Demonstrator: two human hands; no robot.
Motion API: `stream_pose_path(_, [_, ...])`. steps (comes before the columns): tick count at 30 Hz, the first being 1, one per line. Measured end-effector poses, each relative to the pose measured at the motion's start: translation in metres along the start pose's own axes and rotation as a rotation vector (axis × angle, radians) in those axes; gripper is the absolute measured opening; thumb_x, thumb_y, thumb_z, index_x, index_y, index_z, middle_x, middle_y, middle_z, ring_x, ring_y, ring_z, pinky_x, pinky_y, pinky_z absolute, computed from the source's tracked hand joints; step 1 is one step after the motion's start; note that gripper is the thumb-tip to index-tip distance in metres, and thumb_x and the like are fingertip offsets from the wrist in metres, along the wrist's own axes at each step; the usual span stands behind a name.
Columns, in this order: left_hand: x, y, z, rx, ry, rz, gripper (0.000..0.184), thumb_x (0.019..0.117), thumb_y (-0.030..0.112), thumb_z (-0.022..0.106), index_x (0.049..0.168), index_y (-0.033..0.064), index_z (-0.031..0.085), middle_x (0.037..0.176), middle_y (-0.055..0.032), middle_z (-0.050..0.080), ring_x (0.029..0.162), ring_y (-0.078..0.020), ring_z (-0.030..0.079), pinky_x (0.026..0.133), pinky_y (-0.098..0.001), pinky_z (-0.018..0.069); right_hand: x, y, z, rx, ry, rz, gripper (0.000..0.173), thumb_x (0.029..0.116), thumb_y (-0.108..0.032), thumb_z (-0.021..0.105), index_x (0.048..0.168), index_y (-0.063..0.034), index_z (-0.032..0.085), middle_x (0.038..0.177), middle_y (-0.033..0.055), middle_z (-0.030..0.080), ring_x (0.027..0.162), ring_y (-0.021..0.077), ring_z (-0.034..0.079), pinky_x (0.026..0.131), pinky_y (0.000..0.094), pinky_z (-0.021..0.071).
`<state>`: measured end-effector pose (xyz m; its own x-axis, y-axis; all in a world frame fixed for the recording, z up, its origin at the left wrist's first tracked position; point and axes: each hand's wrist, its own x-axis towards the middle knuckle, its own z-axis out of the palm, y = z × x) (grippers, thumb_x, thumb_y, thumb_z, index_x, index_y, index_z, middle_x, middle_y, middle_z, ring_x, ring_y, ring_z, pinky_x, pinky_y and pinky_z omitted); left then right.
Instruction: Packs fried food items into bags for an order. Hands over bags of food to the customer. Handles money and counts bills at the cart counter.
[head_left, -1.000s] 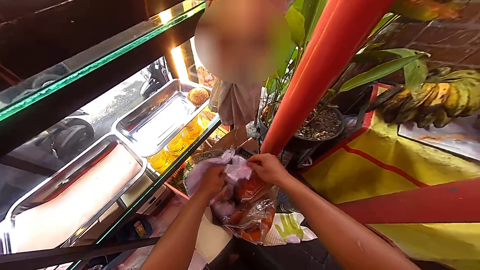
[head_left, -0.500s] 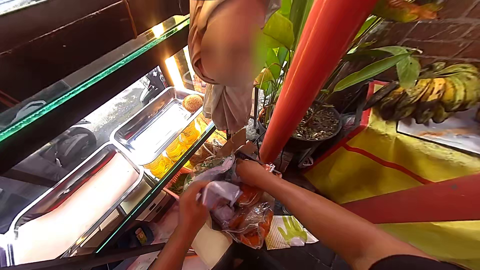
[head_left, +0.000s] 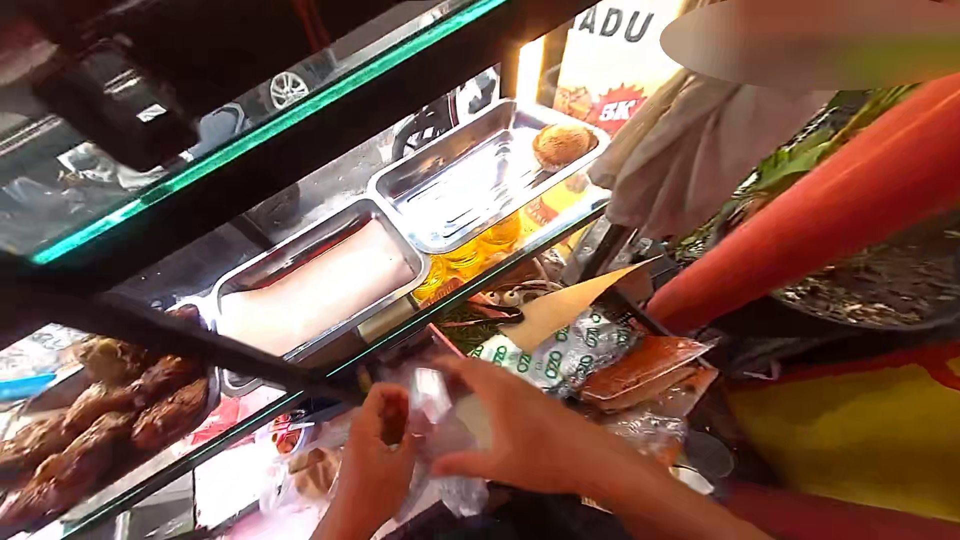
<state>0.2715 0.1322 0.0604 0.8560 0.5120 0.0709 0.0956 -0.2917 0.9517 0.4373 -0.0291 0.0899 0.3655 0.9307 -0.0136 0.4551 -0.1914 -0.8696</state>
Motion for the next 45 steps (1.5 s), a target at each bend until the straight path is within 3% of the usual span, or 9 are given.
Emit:
stream_pose_path(4, [-0.023, -0.011, -0.048, 0.167, 0.040, -0.068, 0.020, 0.0961, 0.029, 0.072, 0.106, 0.0107, 0.071, 0.082, 0.0012, 0.073, 0.069, -0.0116, 0.070, 0.063, -0.0286, 0.0619, 0.026, 0.018, 0.053, 0.436, -0.147, 0.039, 0.024, 0.0980, -0.027, 0.070, 0.115, -0.0097, 0.071, 0.098, 0.0019, 0.075, 0.087, 0.0103, 0.072, 0.082, 0.0320, 0.0623])
stream_pose_path(9, [-0.073, -0.035, -0.105, -0.013, -0.069, -0.368, 0.017, 0.0973, 0.009, 0.063, 0.109, 0.0066, 0.076, 0.094, -0.0048, 0.076, 0.084, -0.0150, 0.073, 0.079, -0.0340, 0.0629, 0.032, 0.029, 0.097, 0.580, -0.138, 0.279, 0.021, 0.0994, -0.024, 0.069, 0.109, -0.0061, 0.075, 0.088, 0.0061, 0.075, 0.077, 0.0145, 0.071, 0.075, 0.0334, 0.0616])
stream_pose_path(17, [-0.142, -0.061, -0.155, 0.018, 0.045, -0.373, 0.023, 0.1006, 0.028, 0.061, 0.091, 0.0090, 0.070, 0.075, 0.0024, 0.067, 0.068, -0.0077, 0.065, 0.066, -0.0273, 0.0562, 0.023, -0.039, 0.206, 0.029, -0.026, -0.251, 0.102, 0.0739, -0.069, 0.081, 0.152, -0.0140, 0.046, 0.137, 0.0045, 0.063, 0.128, 0.0188, 0.059, 0.108, 0.0486, 0.0509])
stream_pose_path(23, [-0.188, -0.093, -0.238, -0.061, -0.198, -0.290, 0.012, 0.0972, 0.019, 0.065, 0.096, 0.0082, 0.071, 0.079, 0.0038, 0.068, 0.071, -0.0046, 0.063, 0.068, -0.0258, 0.0555, 0.056, -0.050, 0.273, 0.509, -0.581, 0.009, 0.026, 0.0937, -0.027, 0.077, 0.109, -0.0058, 0.074, 0.100, 0.0014, 0.074, 0.090, 0.0082, 0.069, 0.084, 0.0303, 0.0592])
stream_pose_path(28, [-0.227, -0.128, -0.299, -0.155, -0.350, -0.331, 0.017, 0.1012, 0.024, 0.062, 0.095, 0.0107, 0.071, 0.078, 0.0073, 0.066, 0.070, -0.0012, 0.061, 0.068, -0.0233, 0.0532, 0.051, -0.074, 0.338, 0.496, -0.551, -0.072, 0.051, 0.0868, -0.032, 0.083, 0.126, -0.0067, 0.062, 0.132, 0.0065, 0.063, 0.101, 0.0129, 0.066, 0.084, 0.0324, 0.0579])
stream_pose_path(33, [-0.264, -0.149, -0.326, -0.181, -0.320, -0.452, 0.026, 0.1021, 0.030, 0.062, 0.085, 0.0120, 0.070, 0.072, 0.0093, 0.063, 0.067, -0.0006, 0.058, 0.066, -0.0221, 0.0510, 0.054, -0.103, 0.392, 0.425, -0.574, 0.035, 0.028, 0.1007, -0.032, 0.067, 0.110, -0.0060, 0.073, 0.090, 0.0010, 0.075, 0.079, 0.0077, 0.070, 0.076, 0.0288, 0.0594])
stream_pose_path(37, [-0.283, -0.170, -0.340, -0.070, -0.162, -0.468, 0.025, 0.1012, 0.030, 0.064, 0.091, 0.0088, 0.072, 0.078, 0.0026, 0.068, 0.073, -0.0063, 0.064, 0.072, -0.0281, 0.0554, 0.064, -0.103, 0.405, 0.261, -0.649, 0.107, 0.024, 0.0990, -0.030, 0.068, 0.102, -0.0066, 0.075, 0.090, 0.0007, 0.073, 0.078, 0.0065, 0.067, 0.076, 0.0283, 0.0572])
stream_pose_path(42, [-0.297, -0.154, -0.298, 0.399, 0.575, -0.198, 0.025, 0.0974, 0.031, 0.066, 0.109, 0.0096, 0.069, 0.091, 0.0001, 0.070, 0.082, -0.0114, 0.069, 0.075, -0.0346, 0.0615, 0.056, -0.094, 0.413, 0.374, -0.379, 0.263, 0.033, 0.1026, -0.035, 0.062, 0.092, -0.0054, 0.072, 0.076, 0.0017, 0.069, 0.066, 0.0099, 0.064, 0.064, 0.0300, 0.0552])
stream_pose_path(45, [-0.306, -0.138, -0.255, 0.035, 0.452, -0.355, 0.026, 0.0951, 0.033, 0.071, 0.102, 0.0082, 0.073, 0.084, 0.0006, 0.073, 0.075, -0.0105, 0.070, 0.070, -0.0310, 0.0612, 0.038, -0.094, 0.416, 0.581, -0.361, 0.284, 0.017, 0.0963, -0.018, 0.069, 0.101, -0.0014, 0.070, 0.085, 0.0055, 0.072, 0.072, 0.0140, 0.068, 0.068, 0.0334, 0.0592])
